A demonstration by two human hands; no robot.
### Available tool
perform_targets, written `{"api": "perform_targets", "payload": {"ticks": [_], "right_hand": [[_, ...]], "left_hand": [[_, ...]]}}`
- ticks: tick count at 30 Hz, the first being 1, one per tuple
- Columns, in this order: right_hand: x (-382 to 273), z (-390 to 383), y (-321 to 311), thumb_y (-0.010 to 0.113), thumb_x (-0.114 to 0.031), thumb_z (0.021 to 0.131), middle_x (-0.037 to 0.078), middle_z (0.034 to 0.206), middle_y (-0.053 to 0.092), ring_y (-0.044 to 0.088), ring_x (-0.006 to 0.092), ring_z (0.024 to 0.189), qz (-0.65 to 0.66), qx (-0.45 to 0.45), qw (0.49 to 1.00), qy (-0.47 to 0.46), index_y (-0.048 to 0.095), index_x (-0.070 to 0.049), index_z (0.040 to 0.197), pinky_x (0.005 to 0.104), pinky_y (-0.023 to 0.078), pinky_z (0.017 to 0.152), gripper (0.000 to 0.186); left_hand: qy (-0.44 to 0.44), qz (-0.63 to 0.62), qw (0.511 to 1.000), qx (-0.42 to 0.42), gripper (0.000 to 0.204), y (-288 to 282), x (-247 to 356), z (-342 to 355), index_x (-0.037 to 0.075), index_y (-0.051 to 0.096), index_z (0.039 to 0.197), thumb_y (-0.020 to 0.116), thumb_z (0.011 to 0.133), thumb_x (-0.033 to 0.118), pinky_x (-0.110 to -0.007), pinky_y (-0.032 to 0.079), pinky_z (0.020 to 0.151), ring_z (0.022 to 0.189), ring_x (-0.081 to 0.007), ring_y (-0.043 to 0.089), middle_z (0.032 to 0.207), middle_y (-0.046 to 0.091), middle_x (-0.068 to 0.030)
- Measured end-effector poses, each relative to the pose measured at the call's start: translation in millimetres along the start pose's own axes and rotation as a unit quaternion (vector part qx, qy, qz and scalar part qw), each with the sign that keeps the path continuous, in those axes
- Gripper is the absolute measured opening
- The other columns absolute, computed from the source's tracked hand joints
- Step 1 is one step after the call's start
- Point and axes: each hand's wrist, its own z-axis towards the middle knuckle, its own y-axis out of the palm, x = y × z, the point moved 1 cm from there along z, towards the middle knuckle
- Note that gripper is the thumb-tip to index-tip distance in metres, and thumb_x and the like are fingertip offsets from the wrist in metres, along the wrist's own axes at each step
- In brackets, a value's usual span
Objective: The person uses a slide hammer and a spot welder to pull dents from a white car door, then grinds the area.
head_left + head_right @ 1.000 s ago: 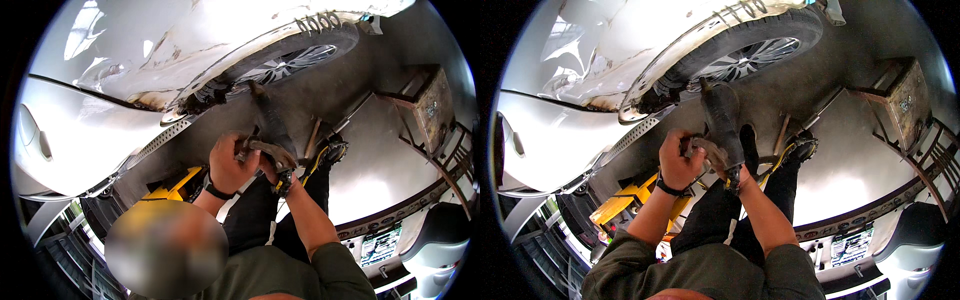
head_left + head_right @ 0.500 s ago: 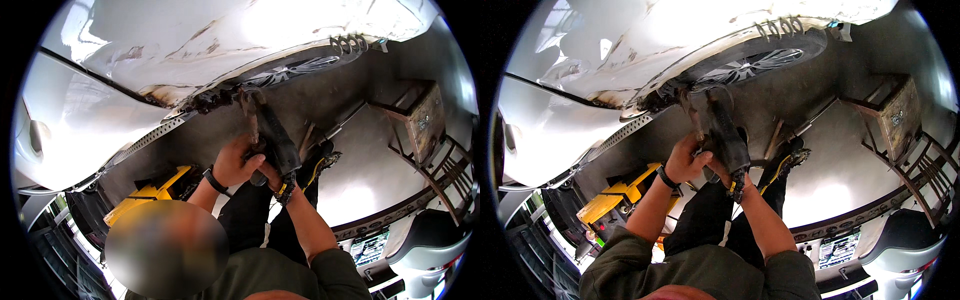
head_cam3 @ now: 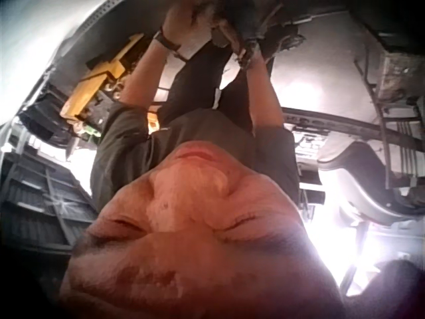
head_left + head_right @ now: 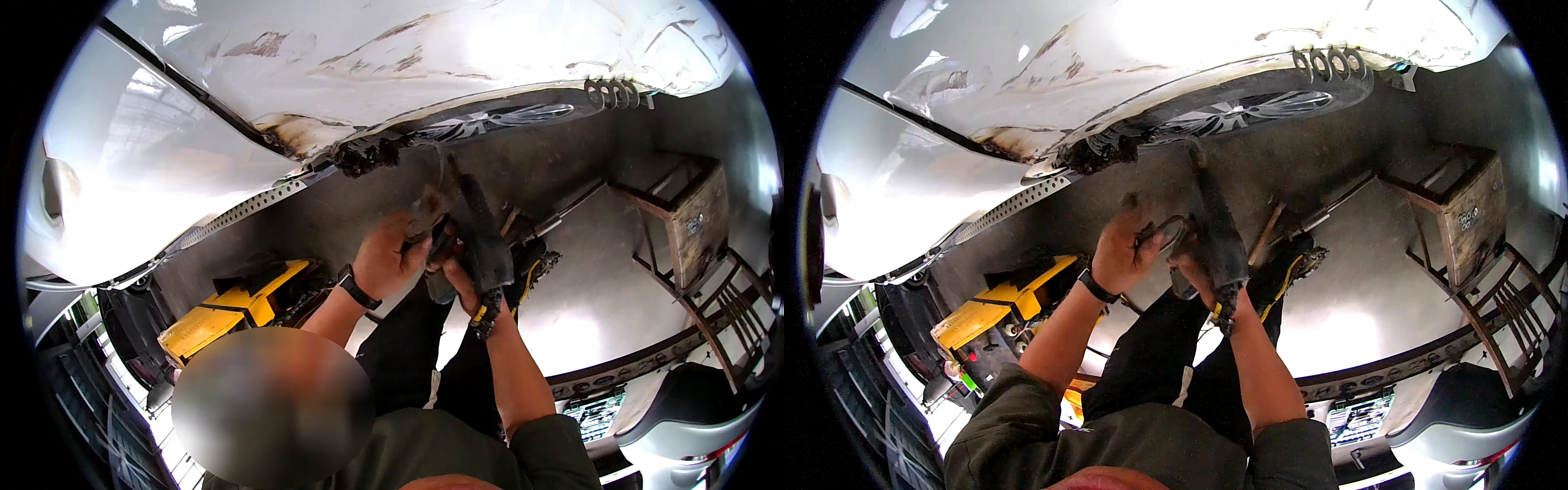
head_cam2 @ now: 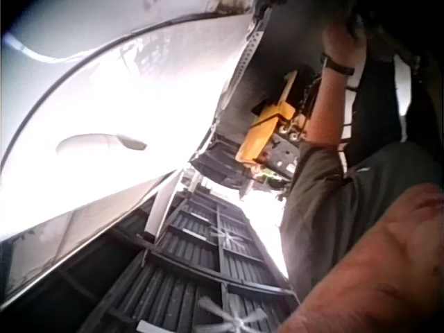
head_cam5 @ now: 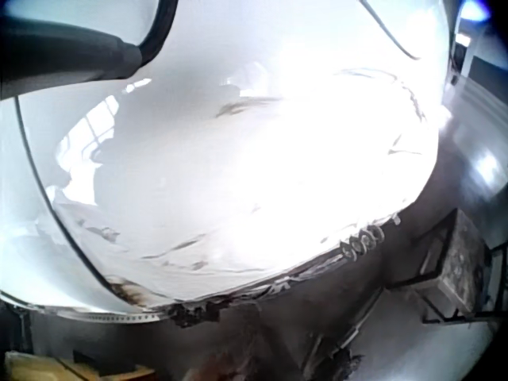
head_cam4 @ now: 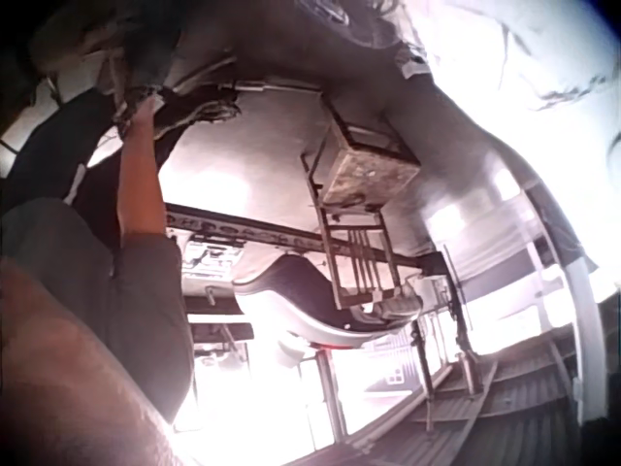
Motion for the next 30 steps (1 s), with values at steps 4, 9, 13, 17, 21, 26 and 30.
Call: {"api": "perform_targets", "payload": {"ticks": [4,9,13,17,21,26,30], "right_hand": [[-33,-25,-9,0.079,-0.020,0.092,0.007,0.100,0.068,0.065,0.0138,0.083,0.014,-0.025,0.999,0.016,0.056,-0.003,0.134,0.0324,0.055,0.077,0.051],[-42,-47,-17,0.079,-0.014,0.092,0.001,0.095,0.066,0.059,0.0072,0.079,0.211,-0.035,0.962,0.170,0.059,-0.006,0.133,0.0228,0.050,0.073,0.046],[-66,-42,-3,0.079,-0.015,0.092,0.005,0.108,0.064,0.060,0.0075,0.093,0.080,-0.107,0.983,0.125,0.058,-0.006,0.132,0.0244,0.052,0.088,0.046],[-55,-36,-2,0.083,-0.016,0.088,0.008,0.112,0.060,0.060,0.0119,0.103,0.285,-0.023,0.900,0.328,0.058,-0.004,0.124,0.0318,0.051,0.100,0.046],[-69,-23,10,0.083,-0.024,0.088,0.008,0.097,0.067,0.066,0.0152,0.087,0.327,0.049,0.857,0.394,0.055,-0.002,0.133,0.0356,0.055,0.082,0.058],[-68,-19,7,0.085,-0.032,0.087,0.006,0.085,0.070,0.068,0.0155,0.082,0.276,0.005,0.897,0.345,0.055,-0.002,0.137,0.0353,0.057,0.075,0.066],[-58,-23,2,0.086,-0.034,0.085,0.008,0.095,0.072,0.069,0.0156,0.084,0.301,0.000,0.889,0.346,0.055,-0.003,0.139,0.0362,0.058,0.075,0.069]], "left_hand": [[0.048,0.114,0.990,0.062,0.023,-3,-15,5,-0.001,0.064,0.098,0.072,0.089,0.018,-0.047,0.050,0.069,0.083,-0.0464,0.061,0.094,0.063,-0.0241],[-0.026,0.154,0.982,0.110,0.019,-10,-18,15,-0.001,0.068,0.096,0.066,0.090,0.017,-0.052,0.050,0.069,0.084,-0.0494,0.061,0.096,0.064,-0.0266],[-0.013,0.175,0.968,0.182,0.017,-9,-23,23,-0.001,0.069,0.093,0.064,0.090,0.015,-0.051,0.050,0.068,0.083,-0.0471,0.062,0.092,0.064,-0.0244],[0.006,0.169,0.962,0.214,0.011,-10,-29,25,0.002,0.066,0.092,0.068,0.087,0.012,-0.050,0.049,0.070,0.082,-0.0468,0.058,0.089,0.060,-0.0224],[0.036,0.133,0.963,0.230,0.012,-12,-32,26,0.002,0.066,0.093,0.067,0.088,0.012,-0.051,0.048,0.070,0.082,-0.0467,0.058,0.087,0.060,-0.0222],[0.008,0.125,0.962,0.241,0.024,-7,-32,30,0.000,0.066,0.087,0.063,0.096,0.022,-0.048,0.047,0.067,0.079,-0.0413,0.061,0.081,0.065,-0.0211],[-0.037,0.107,0.968,0.225,0.015,0,-41,29,0.001,0.067,0.092,0.068,0.091,0.016,-0.051,0.047,0.068,0.083,-0.0468,0.058,0.085,0.062,-0.0224]]}}
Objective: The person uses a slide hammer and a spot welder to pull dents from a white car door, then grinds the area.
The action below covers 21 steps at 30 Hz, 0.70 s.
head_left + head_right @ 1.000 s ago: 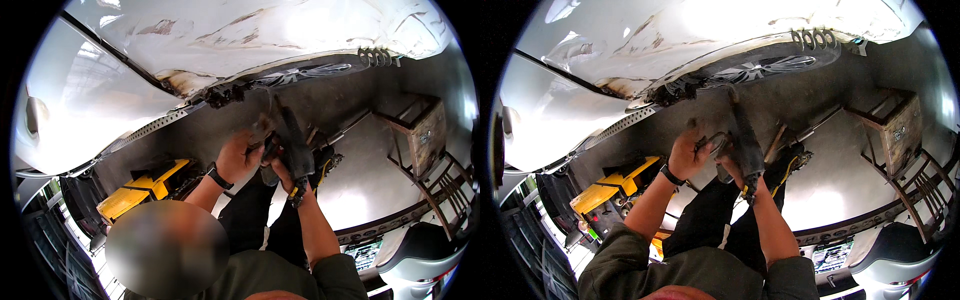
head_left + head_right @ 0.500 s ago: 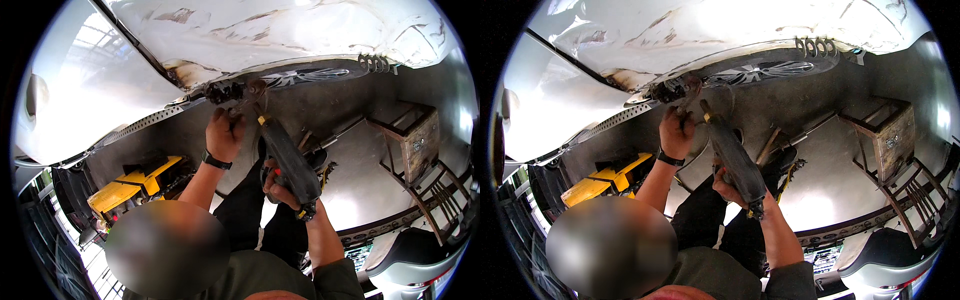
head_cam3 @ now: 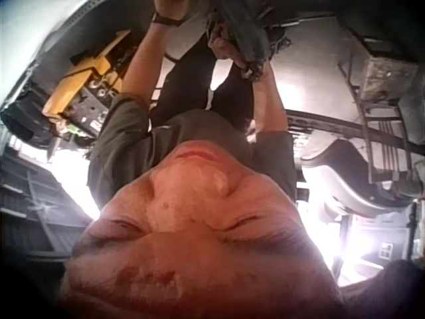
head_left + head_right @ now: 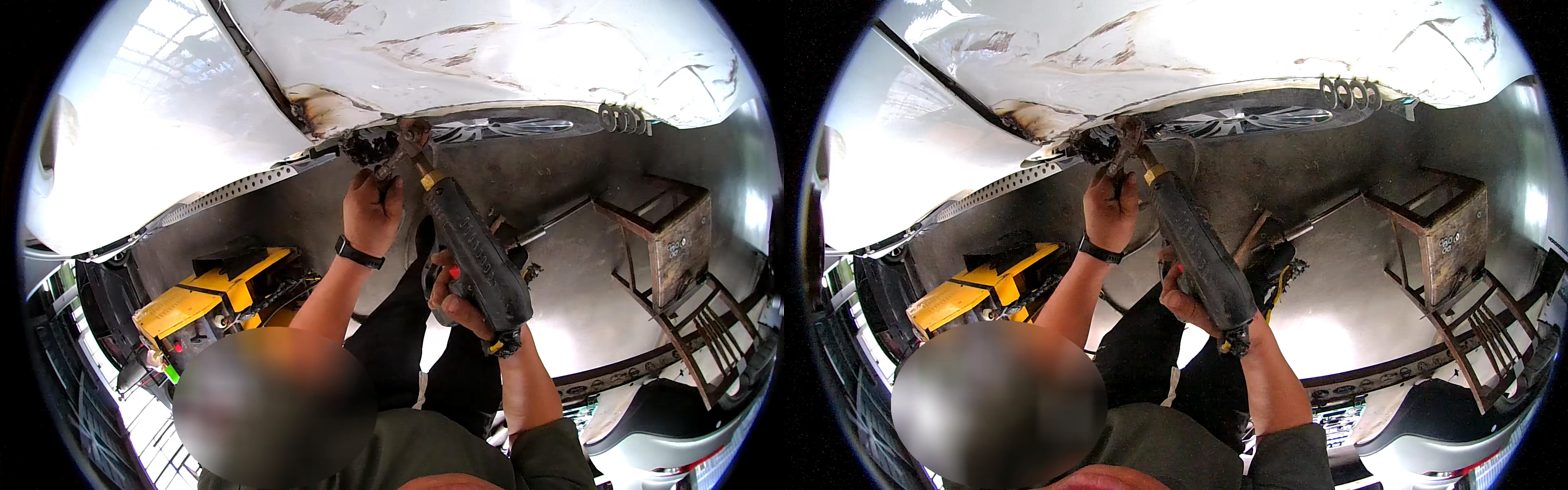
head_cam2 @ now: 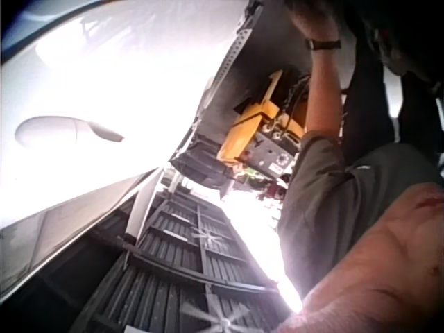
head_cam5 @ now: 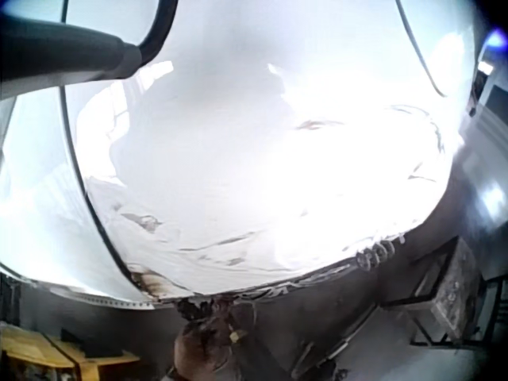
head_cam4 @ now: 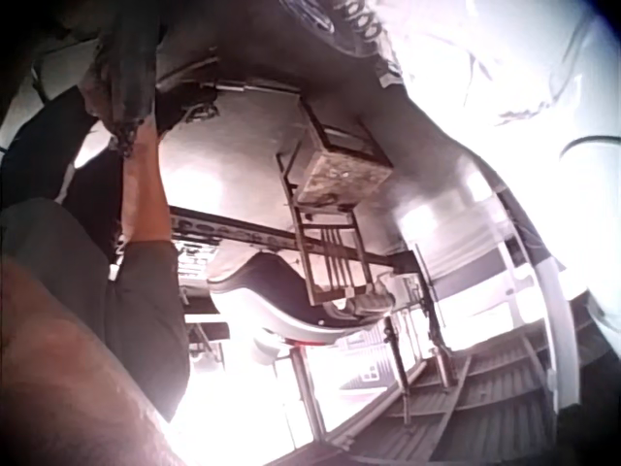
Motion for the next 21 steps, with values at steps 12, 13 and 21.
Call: {"api": "perform_targets", "payload": {"ticks": [12,13,21], "right_hand": [[1,-4,-4,0.085,-0.024,0.086,0.009,0.132,0.065,0.071,0.0161,0.089,-0.188,-0.144,0.944,-0.231,0.056,-0.010,0.143,0.0389,0.061,0.077,0.065],[1,-5,-5,0.085,-0.023,0.086,0.010,0.133,0.065,0.071,0.0161,0.089,-0.188,-0.148,0.944,-0.229,0.056,-0.010,0.143,0.0387,0.061,0.077,0.065],[4,-29,-2,0.081,-0.017,0.090,0.009,0.117,0.071,0.068,0.0133,0.088,-0.073,-0.068,0.991,-0.085,0.057,-0.007,0.141,0.0315,0.056,0.074,0.058]], "left_hand": [[0.015,-0.024,0.999,0.030,0.033,8,-9,-2,0.000,0.063,0.085,0.063,0.101,0.029,-0.041,0.048,0.055,0.062,-0.0271,0.064,0.072,0.061,-0.0131],[0.005,-0.042,0.999,0.027,0.034,9,-11,-3,-0.001,0.063,0.086,0.062,0.101,0.030,-0.039,0.051,0.054,0.062,-0.0241,0.065,0.071,0.061,-0.0116],[-0.037,-0.090,0.995,0.011,0.031,13,-21,-6,-0.002,0.062,0.093,0.061,0.103,0.028,-0.034,0.054,0.052,0.059,-0.0157,0.064,0.071,0.062,-0.0079]]}}
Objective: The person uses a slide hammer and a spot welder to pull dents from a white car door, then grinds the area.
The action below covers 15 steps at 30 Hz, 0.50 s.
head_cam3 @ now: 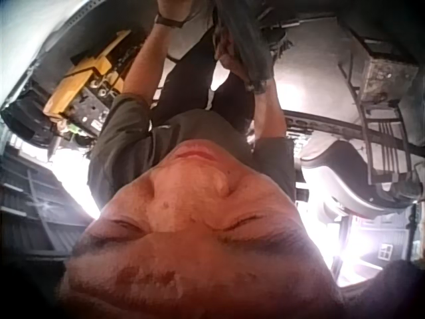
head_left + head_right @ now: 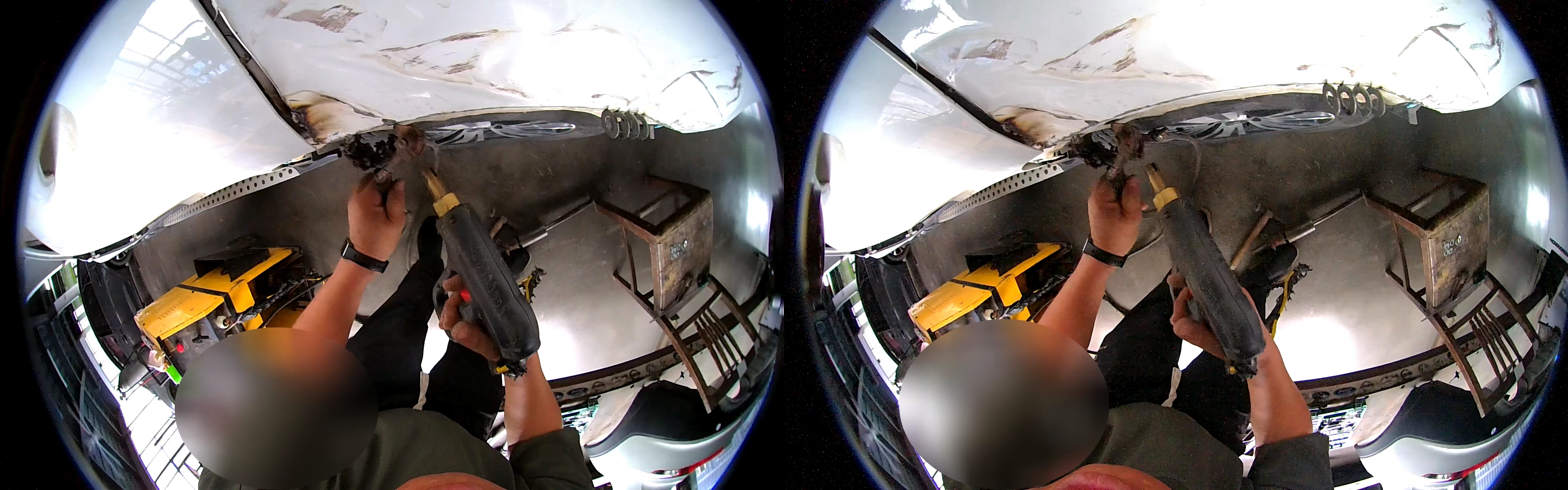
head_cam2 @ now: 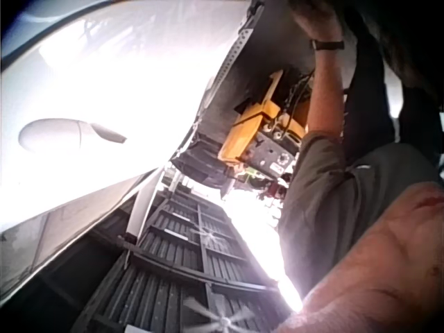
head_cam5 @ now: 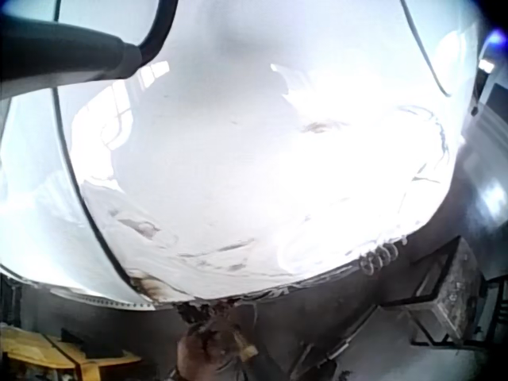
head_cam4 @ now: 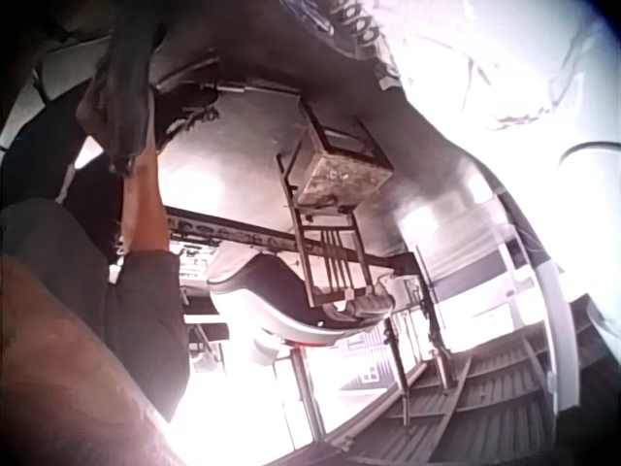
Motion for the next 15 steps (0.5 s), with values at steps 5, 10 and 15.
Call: {"api": "perform_targets", "payload": {"ticks": [5,10,15], "right_hand": [[-6,-13,14,0.085,-0.015,0.083,0.009,0.102,0.071,0.069,0.0162,0.092,0.010,-0.057,0.998,0.013,0.062,-0.003,0.130,0.0330,0.057,0.076,0.054],[-30,-12,46,0.090,-0.020,0.076,0.004,0.093,0.071,0.070,0.0147,0.086,-0.240,-0.105,0.964,-0.046,0.066,-0.005,0.123,0.0320,0.058,0.076,0.055],[-30,6,56,0.091,-0.008,0.069,0.002,0.087,0.070,0.069,0.0130,0.080,-0.254,-0.117,0.960,0.004,0.063,-0.008,0.122,0.0301,0.056,0.076,0.059]], "left_hand": [[-0.024,0.007,1.000,-0.017,0.022,0,23,1,0.000,0.067,0.097,0.061,0.098,0.021,-0.047,0.049,0.066,0.077,-0.0438,0.064,0.083,0.066,-0.0209],[-0.046,-0.115,0.992,0.025,0.018,9,2,-4,0.000,0.065,0.094,0.067,0.096,0.018,-0.042,0.049,0.065,0.075,-0.0368,0.066,0.079,0.065,-0.0169],[-0.257,-0.197,0.946,0.019,0.019,20,-1,-6,0.000,0.061,0.091,0.072,0.097,0.015,-0.030,0.049,0.064,0.075,-0.0142,0.064,0.081,0.064,-0.0065]]}}
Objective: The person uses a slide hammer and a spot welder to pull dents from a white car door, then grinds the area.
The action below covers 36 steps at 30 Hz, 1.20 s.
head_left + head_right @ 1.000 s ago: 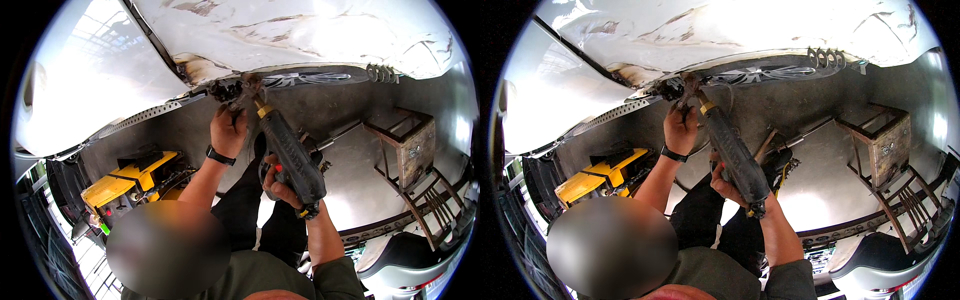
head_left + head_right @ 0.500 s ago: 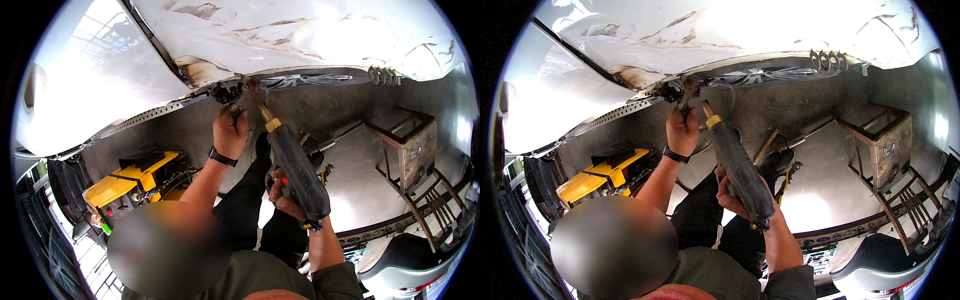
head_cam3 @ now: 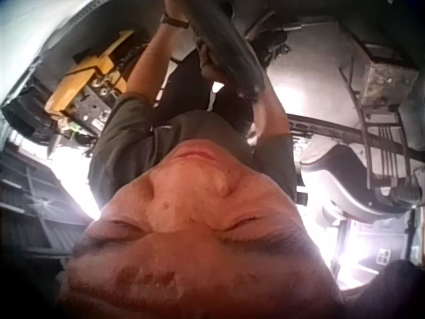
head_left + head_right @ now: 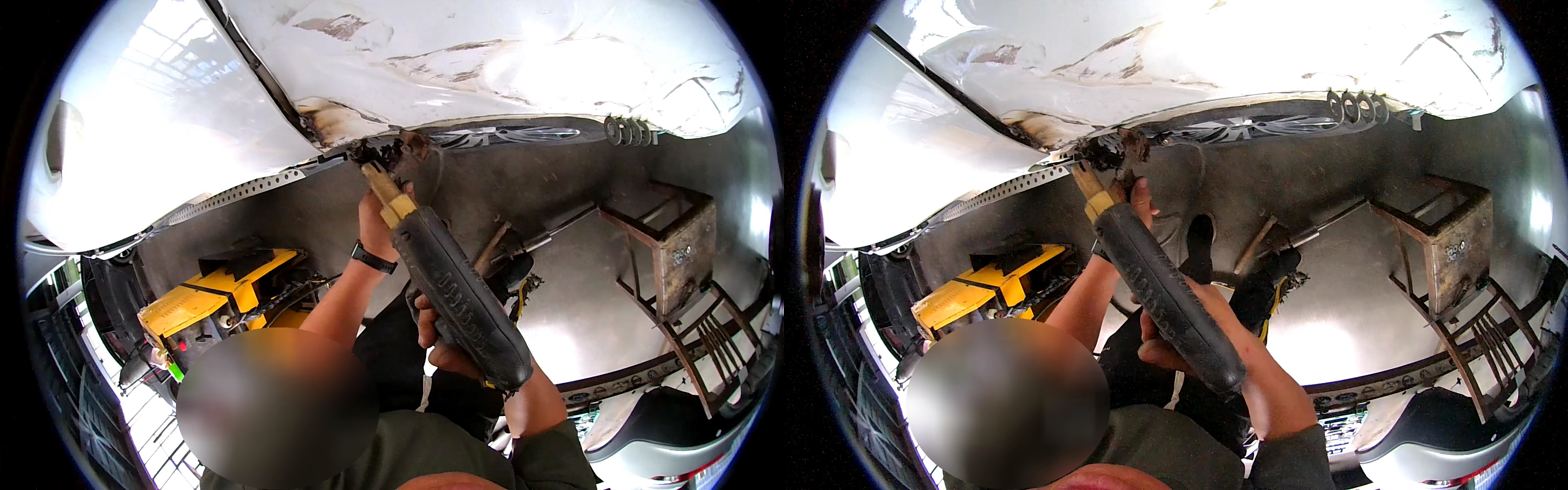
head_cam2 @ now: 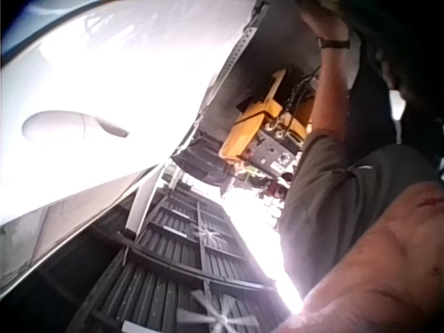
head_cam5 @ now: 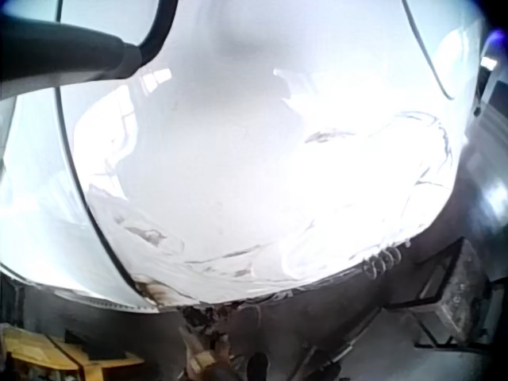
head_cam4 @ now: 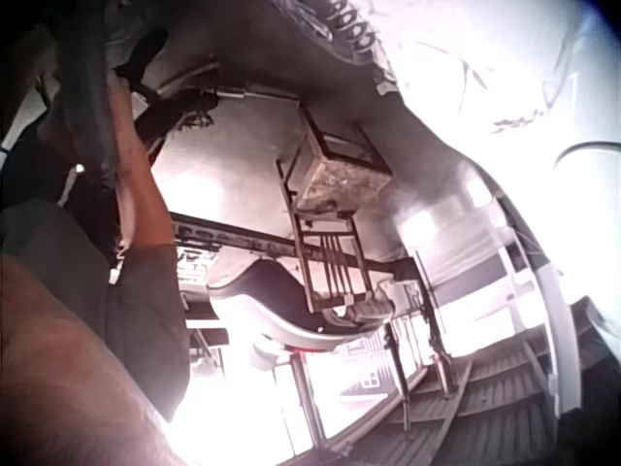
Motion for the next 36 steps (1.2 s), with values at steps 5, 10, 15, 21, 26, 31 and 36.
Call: {"api": "perform_targets", "payload": {"ticks": [5,10,15,21,26,31,36], "right_hand": [[-5,8,-5,0.091,-0.003,0.067,0.002,0.088,0.071,0.070,0.0120,0.080,0.118,0.037,0.985,0.116,0.062,-0.007,0.118,0.0285,0.058,0.076,0.059],[-4,6,-9,0.082,-0.007,0.081,0.007,0.089,0.071,0.072,0.0171,0.079,0.129,0.056,0.989,0.051,0.063,-0.003,0.113,0.0289,0.062,0.073,0.038],[-11,7,-10,0.075,-0.012,0.089,0.011,0.089,0.071,0.074,0.0206,0.078,0.238,0.069,0.964,0.096,0.065,-0.001,0.107,0.0290,0.064,0.069,0.023],[-4,9,-14,0.074,-0.012,0.091,0.011,0.088,0.070,0.073,0.0197,0.076,0.154,0.082,0.982,0.072,0.064,-0.002,0.109,0.0286,0.064,0.067,0.023],[-21,9,-6,0.076,-0.002,0.086,0.007,0.085,0.066,0.068,0.0139,0.074,0.064,0.105,0.992,-0.024,0.060,-0.003,0.115,0.0253,0.061,0.066,0.034],[-24,11,-2,0.081,0.005,0.079,0.005,0.089,0.068,0.068,0.0114,0.080,0.384,0.125,0.902,0.153,0.058,-0.005,0.121,0.0241,0.059,0.070,0.049],[8,9,-17,0.084,-0.001,0.078,0.005,0.091,0.071,0.070,0.0116,0.082,0.072,0.059,0.995,0.021,0.063,-0.007,0.119,0.0259,0.059,0.076,0.047]], "left_hand": [[0.133,0.073,0.986,-0.071,0.011,-10,3,4,0.002,0.066,0.097,0.069,0.096,0.012,-0.036,0.053,0.071,0.081,-0.0267,0.067,0.092,0.068,-0.0120],[0.119,0.139,0.982,-0.047,0.016,-8,4,1,0.003,0.070,0.107,0.061,0.095,0.008,-0.048,0.052,0.078,0.094,-0.0465,0.064,0.101,0.070,-0.0207],[0.114,0.164,0.978,-0.053,0.019,-11,-5,3,0.001,0.069,0.107,0.057,0.092,0.004,-0.051,0.051,0.077,0.094,-0.0483,0.062,0.098,0.068,-0.0240],[0.155,0.153,0.975,-0.042,0.017,-12,2,1,0.000,0.068,0.105,0.058,0.091,0.002,-0.052,0.050,0.077,0.091,-0.0479,0.062,0.095,0.067,-0.0239],[0.274,0.205,0.940,-0.002,0.021,2,0,3,0.001,0.066,0.111,0.055,0.093,0.000,-0.047,0.051,0.077,0.087,-0.0425,0.065,0.095,0.067,-0.0219],[0.124,0.097,0.987,-0.034,0.019,-10,-16,6,0.000,0.069,0.107,0.057,0.092,-0.002,-0.037,0.053,0.076,0.091,-0.0373,0.069,0.097,0.071,-0.0191],[0.177,0.142,0.972,-0.064,0.014,-8,-3,3,0.000,0.070,0.103,0.069,0.089,0.005,-0.036,0.054,0.073,0.087,-0.0276,0.071,0.093,0.073,-0.0132]]}}
